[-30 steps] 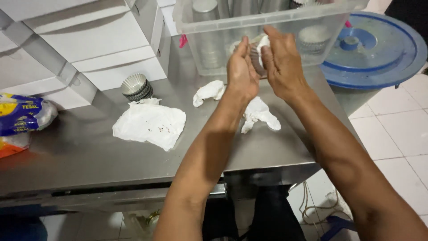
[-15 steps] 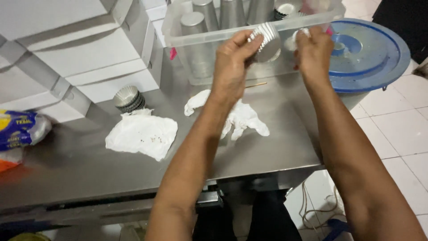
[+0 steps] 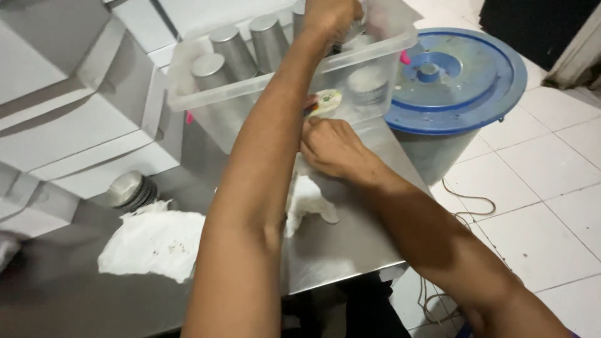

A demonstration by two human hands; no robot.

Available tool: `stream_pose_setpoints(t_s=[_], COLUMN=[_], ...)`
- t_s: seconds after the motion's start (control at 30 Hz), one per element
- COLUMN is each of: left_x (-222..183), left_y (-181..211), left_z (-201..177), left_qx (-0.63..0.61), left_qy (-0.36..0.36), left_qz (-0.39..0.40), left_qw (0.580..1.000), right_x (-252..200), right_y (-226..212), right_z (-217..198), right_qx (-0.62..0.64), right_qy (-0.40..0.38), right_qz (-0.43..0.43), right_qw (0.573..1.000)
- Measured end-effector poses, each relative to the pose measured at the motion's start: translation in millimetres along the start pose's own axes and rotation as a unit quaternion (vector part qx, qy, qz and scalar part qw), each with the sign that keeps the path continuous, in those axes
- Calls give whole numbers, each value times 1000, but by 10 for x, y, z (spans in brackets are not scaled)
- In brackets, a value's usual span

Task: Cleaning metal cupcake molds using a tissue

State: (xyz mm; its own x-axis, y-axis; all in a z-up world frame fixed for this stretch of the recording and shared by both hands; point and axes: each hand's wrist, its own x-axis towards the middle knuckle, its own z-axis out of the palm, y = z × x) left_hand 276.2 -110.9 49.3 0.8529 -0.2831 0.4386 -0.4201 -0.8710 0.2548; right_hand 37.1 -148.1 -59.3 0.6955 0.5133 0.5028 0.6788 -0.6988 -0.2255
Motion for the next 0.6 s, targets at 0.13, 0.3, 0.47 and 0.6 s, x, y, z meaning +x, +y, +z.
stream_pose_setpoints(t_s=[0.13, 0.3, 0.47, 0.6], left_x=[-29, -353, -327, -381], left_y=[234, 545, 524, 503], left_z=[101, -185, -110, -70], left_qx=[-22, -106, -101, -125], left_qy=[-87, -228, -225, -194], left_qz=[-91, -137, -137, -127], left_qw=[992, 958, 959, 965], right_x=[-46, -57, -70, -69], right_y=[29, 132, 66, 98], right_z=[-29, 57, -69, 19], right_qx=[24, 32, 71, 35], right_qy=[29, 8, -29, 5], right_qz=[-13, 20, 65, 15], right_qw=[999, 999, 995, 999])
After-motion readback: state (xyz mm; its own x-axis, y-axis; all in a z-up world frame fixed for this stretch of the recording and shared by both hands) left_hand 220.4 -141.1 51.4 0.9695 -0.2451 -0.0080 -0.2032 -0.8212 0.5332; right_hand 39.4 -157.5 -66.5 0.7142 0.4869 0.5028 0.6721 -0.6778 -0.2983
